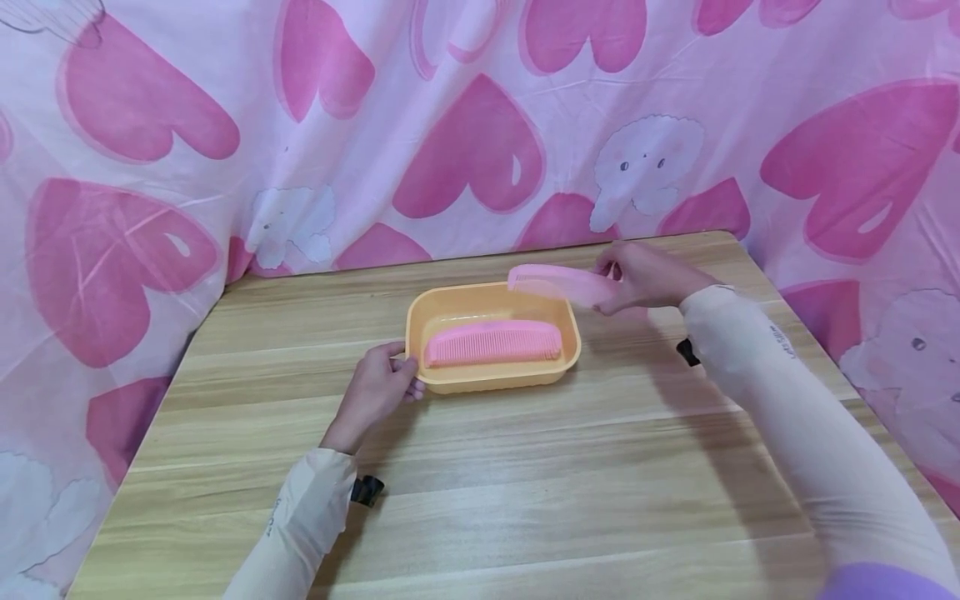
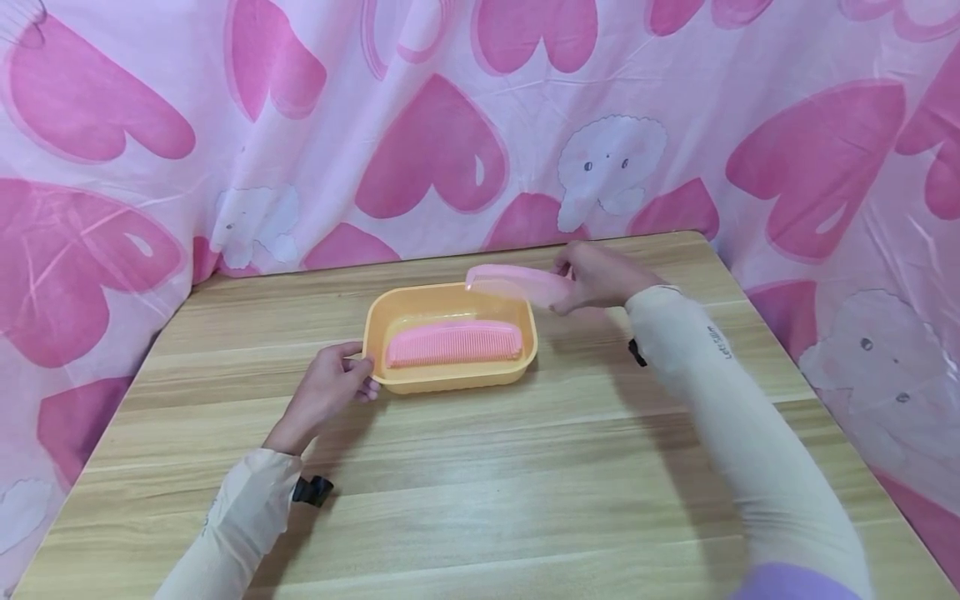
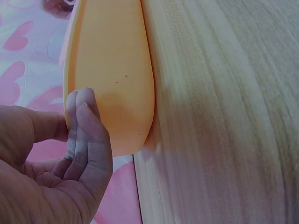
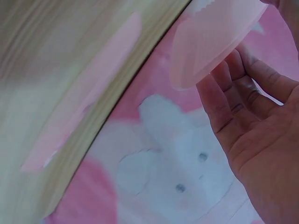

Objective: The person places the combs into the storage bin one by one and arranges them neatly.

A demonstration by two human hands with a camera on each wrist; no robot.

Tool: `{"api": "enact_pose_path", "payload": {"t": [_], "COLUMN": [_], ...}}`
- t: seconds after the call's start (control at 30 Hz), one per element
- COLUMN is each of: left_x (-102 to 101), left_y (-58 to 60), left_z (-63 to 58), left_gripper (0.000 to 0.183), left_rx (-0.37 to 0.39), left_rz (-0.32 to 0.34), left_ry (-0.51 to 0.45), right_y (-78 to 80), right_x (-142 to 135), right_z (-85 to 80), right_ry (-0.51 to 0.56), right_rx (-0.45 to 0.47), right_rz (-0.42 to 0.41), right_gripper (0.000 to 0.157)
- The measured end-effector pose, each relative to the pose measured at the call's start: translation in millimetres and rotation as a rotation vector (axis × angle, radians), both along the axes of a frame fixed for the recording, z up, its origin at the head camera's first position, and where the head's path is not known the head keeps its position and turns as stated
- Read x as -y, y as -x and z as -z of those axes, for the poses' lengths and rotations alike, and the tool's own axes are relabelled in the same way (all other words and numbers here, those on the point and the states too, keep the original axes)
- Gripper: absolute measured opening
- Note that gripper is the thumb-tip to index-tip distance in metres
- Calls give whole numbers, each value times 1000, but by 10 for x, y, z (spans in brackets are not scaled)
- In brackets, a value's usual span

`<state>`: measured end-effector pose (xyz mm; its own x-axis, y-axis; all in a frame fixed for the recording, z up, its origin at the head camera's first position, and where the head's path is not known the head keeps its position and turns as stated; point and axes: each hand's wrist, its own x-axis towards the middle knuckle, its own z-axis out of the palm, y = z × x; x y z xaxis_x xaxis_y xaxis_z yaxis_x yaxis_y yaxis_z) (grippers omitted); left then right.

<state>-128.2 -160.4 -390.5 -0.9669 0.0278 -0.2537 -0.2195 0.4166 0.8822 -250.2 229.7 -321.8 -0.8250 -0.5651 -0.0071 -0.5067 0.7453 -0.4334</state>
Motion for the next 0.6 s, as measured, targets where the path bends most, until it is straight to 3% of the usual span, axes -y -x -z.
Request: {"api": "enact_pose_path", "payload": {"t": [0.23,0.6], "left_x": [1,-1], "left_y": [23,23], "left_z": [0,-7], "left_gripper": [43,44], "left_rx": [-4,11], "left_rz": [0,-14], "left_ry": [3,8], "right_y": [23,-18], "right_x": [342,827], "right_z": [-37,36], "right_ry": [-6,-79], "right_rx": [12,82], "right_rz": [-61,-118], "right_gripper": [49,54]}}
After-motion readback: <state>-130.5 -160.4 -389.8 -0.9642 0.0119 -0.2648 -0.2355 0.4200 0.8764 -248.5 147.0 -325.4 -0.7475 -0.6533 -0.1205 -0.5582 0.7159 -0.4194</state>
